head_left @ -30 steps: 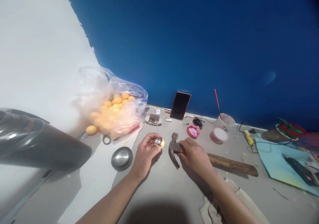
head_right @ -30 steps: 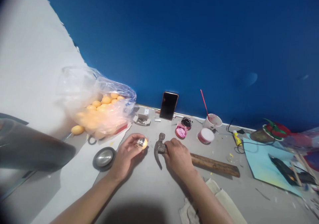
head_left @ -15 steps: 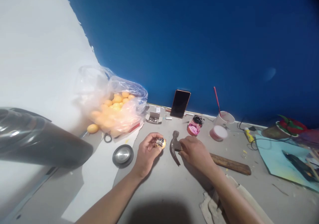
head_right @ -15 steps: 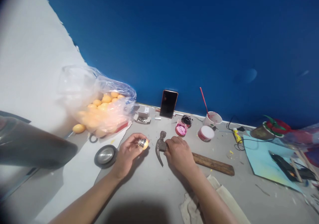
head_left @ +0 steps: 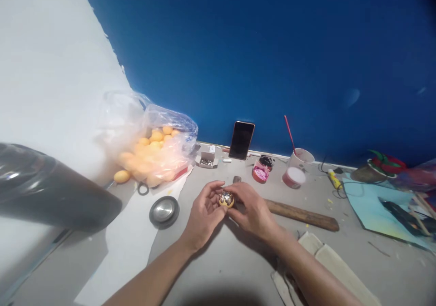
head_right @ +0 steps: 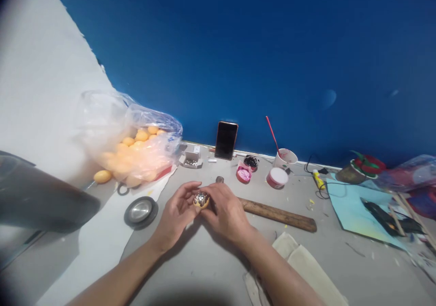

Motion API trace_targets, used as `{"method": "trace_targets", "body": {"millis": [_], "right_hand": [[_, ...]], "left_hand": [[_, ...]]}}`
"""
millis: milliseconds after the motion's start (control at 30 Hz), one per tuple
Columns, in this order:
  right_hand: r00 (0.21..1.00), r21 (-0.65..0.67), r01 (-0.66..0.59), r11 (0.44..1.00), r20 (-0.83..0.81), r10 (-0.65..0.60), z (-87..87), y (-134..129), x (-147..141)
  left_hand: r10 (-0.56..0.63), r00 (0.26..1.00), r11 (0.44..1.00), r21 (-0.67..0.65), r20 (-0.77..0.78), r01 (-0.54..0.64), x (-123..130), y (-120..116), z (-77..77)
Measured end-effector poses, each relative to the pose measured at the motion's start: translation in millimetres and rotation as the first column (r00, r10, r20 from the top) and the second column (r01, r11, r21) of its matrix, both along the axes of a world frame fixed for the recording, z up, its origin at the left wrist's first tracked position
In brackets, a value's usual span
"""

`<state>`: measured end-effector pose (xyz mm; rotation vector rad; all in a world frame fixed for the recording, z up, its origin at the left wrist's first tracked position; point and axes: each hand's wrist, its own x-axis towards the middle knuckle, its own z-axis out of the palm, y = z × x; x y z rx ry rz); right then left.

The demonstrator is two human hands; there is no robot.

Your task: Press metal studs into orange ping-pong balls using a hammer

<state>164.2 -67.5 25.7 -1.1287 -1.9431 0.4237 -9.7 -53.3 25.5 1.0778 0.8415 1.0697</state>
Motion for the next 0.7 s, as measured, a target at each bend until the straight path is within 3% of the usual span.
{"method": "trace_targets", "body": {"millis": [267,467,700], "right_hand": [[0.993,0.055,0.041,0.998,-0.108,-0.035,-16.2,2.8,-5.9],[0.997,0.07,0.056,0.996,-0.05,-0.052,-19.4,0.1,-7.1],[0.989,0.074,0.055,0.996,-0.143,-0.044,-27.5,4.7,-10.0]], "left_hand": [[0.007,0.988,0.993,0.122,-0.152,0.011,-0.5,-2.8,-10.5],[0.174,0.931,0.96,0.267,-0.32,-0.088,-0.2,-4.9,-16.5],[0.035,0.987,0.986,0.169,-0.154,-0.008,0.3,-7.1,-6.2]]}}
